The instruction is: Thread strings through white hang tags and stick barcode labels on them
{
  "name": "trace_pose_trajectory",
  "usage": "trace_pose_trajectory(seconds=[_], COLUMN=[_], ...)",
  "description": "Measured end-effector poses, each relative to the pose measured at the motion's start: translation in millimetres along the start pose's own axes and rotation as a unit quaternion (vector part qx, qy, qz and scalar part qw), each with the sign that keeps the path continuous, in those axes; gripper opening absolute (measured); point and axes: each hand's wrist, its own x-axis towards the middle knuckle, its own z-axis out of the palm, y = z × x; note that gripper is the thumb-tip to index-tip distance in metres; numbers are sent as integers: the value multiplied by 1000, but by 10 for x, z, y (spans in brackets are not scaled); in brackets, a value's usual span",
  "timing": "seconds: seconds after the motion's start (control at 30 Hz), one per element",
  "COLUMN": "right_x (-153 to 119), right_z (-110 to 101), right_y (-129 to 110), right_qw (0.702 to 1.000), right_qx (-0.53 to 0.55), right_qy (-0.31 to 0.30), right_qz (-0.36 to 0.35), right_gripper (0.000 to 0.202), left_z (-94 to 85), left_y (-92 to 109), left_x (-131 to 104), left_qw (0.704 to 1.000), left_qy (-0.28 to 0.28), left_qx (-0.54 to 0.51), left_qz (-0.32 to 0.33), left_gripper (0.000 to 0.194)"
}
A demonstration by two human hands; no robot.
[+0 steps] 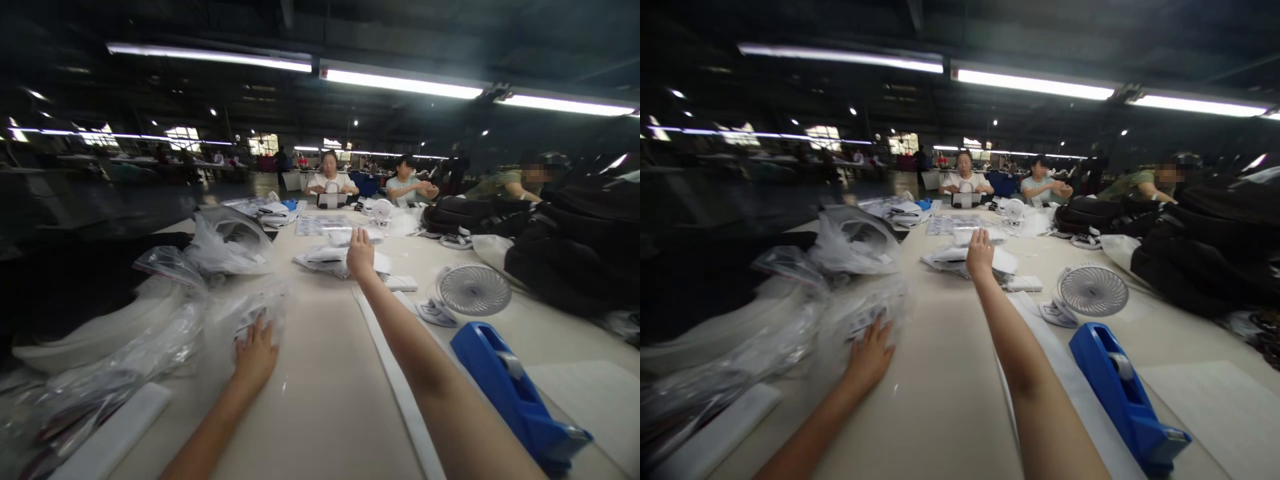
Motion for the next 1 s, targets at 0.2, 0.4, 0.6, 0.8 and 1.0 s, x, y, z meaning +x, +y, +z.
trace_pose_trajectory(seconds=[0.2,0.4,0.6,0.8,1.0], right_x=[-790,-1734,-2207,-2212,-2146], right_z=[465,495,419,515,580], right_y=[-392,-477,-499,-538,-537], right_qw=[971,911,889,883,884], right_qx=[239,352,401,419,419], right_qy=[15,170,183,195,203], right_qz=[-20,134,128,77,38], right_gripper=[51,47,36,27,26], left_z=[32,-165,-325,-976,-1349], left_y=[-61,159,402,-77,-544], left_x=[162,571,203,647,2150], left_qw=[977,927,922,921,951], left_qy=[-48,-65,6,294,254], left_qx=[-69,-125,-161,-220,-162], left_qz=[194,347,352,132,71], left_gripper=[69,59,43,35,19])
